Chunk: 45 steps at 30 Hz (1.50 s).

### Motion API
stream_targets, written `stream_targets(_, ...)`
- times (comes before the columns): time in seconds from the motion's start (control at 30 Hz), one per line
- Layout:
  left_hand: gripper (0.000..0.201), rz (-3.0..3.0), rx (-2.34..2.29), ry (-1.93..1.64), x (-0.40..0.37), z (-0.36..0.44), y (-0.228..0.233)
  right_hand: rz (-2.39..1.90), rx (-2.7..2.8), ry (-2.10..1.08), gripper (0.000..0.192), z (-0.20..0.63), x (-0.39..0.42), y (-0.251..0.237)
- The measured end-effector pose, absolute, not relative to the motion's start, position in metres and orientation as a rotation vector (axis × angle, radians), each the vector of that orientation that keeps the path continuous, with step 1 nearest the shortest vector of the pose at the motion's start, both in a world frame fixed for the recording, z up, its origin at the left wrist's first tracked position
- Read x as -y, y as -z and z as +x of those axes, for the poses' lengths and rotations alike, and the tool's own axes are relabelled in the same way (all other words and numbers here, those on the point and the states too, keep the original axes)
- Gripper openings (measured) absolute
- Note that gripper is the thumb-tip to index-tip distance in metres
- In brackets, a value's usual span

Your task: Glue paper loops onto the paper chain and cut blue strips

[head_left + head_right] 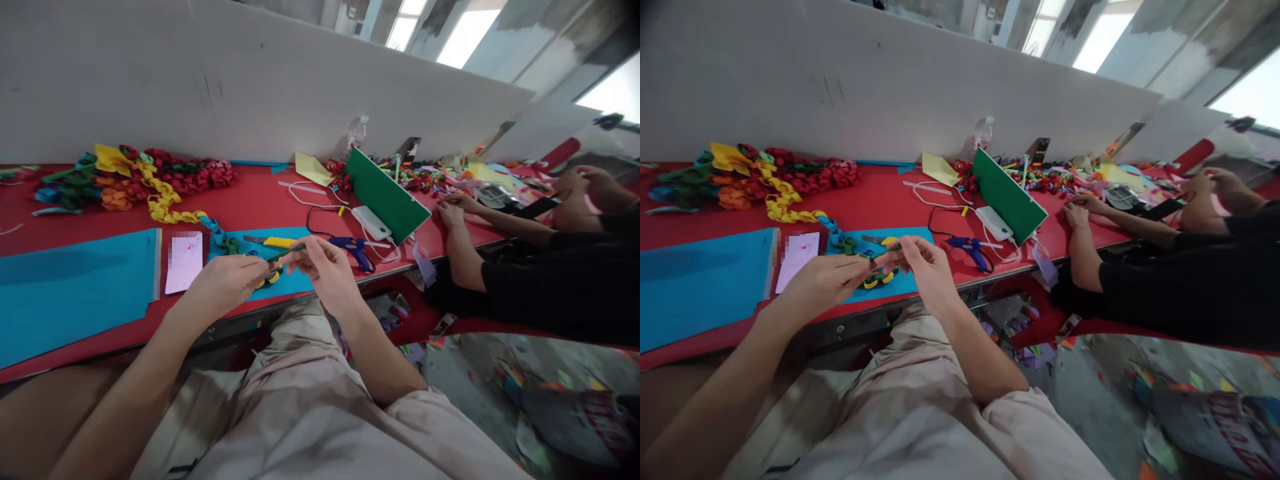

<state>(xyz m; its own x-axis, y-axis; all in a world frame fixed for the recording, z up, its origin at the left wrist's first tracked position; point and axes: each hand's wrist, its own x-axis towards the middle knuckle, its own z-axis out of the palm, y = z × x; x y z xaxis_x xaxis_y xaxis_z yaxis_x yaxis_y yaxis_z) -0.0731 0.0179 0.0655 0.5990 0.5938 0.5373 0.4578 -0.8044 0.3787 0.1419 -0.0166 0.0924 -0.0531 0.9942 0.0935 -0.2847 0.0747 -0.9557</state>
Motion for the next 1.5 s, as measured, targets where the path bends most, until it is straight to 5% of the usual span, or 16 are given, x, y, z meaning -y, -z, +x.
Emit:
stream_targets(0.33, 0.028, 1.968, -1.156, -1.321, -0.016, -0.059, -0.067, -0.869, 1.093, -1.564, 0.041, 0.117, 0.026, -0.067)
stream_targets(0.6, 0.036, 1.266, -0.694, -1.207, -0.004, -0.041, -0.067, -0.953, 1.151, -1.145, 0.022, 0.109, 0.021, -0.056)
stream_targets(0.9, 0.058, 1.522, -0.578, -0.885, 0.008, -0.035, -0.067, -0.656, 1.820, -0.325, 0.022, 0.159, 0.013, -0.077)
stream_targets(1.13, 0.058, 1.624, -0.511, -0.264, 0.009, -0.039, -0.070, -0.594, 2.244, -0.204, 0.011, 0.178, 0.030, -0.082)
stream_targets(1.5, 0.047, 1.480, -0.683, -0.414, 0.007, -0.042, -0.073, -0.840, 2.018, -0.403, 0.036, 0.182, 0.045, -0.053)
